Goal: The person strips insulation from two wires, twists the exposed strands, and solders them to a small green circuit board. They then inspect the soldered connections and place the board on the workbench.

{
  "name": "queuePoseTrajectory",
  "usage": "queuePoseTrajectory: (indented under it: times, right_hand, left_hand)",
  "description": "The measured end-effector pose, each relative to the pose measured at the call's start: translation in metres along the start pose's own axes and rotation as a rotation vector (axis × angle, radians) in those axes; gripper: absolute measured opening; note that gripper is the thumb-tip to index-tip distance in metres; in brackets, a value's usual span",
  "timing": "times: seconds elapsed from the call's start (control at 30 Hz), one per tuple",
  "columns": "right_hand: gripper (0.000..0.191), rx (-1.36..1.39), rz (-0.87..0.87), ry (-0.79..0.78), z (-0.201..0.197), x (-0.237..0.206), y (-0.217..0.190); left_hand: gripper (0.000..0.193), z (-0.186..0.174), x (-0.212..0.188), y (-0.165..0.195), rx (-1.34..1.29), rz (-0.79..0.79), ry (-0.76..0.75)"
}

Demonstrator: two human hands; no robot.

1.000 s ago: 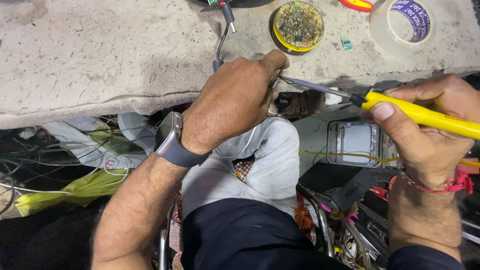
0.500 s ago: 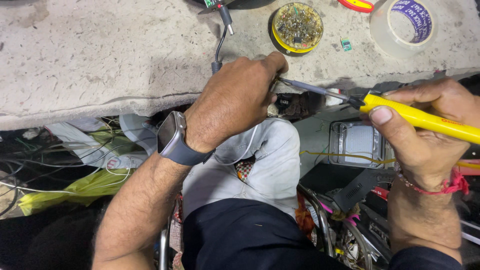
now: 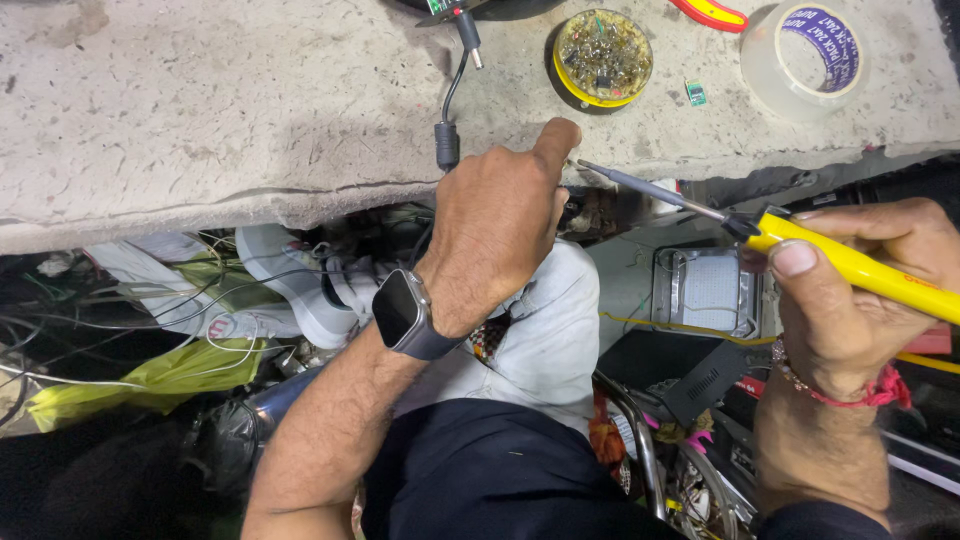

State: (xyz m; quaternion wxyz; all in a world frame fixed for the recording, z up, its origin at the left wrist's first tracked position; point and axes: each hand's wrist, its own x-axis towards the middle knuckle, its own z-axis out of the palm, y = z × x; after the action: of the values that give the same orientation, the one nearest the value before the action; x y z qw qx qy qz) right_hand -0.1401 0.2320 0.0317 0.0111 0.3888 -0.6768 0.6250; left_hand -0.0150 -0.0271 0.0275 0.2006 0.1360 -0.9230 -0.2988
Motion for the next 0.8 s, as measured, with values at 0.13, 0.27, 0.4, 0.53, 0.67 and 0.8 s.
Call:
queuePoseTrajectory:
  times: [0.13,0.27,0.4,0.53,0.67,0.8]
  right_hand:
    - [0.033,0.022,-0.04,0.014,0.001,0.0,0.001]
    - [0.03,0.057,-0.043,0.049,0.001,-0.003,0.004]
    - [0.03,0.099,-0.041,0.087,-0.003,-0.008,0.008]
    - [0.03,0.112,-0.044,0.09,-0.008,-0.011,0.014]
    - [0.032,0.123,-0.08,0.12,-0.011,-0.014,0.019]
    - [0.032,0.1,-0.128,0.148,-0.006,-0.02,0.019]
  left_hand:
    - [0.044,0.007,0.001,0.001,0.098,-0.035,0.012]
    - [0.046,0.011,-0.001,0.001,0.169,-0.011,0.043]
    - [0.04,0.013,-0.005,-0.001,0.121,-0.008,0.061]
    - [0.041,0.013,-0.006,-0.002,0.104,0.01,0.11]
    - [0.044,0.01,-0.01,-0.005,0.009,0.026,0.08]
    - [0.048,0.012,-0.017,-0.007,-0.095,-0.027,0.048]
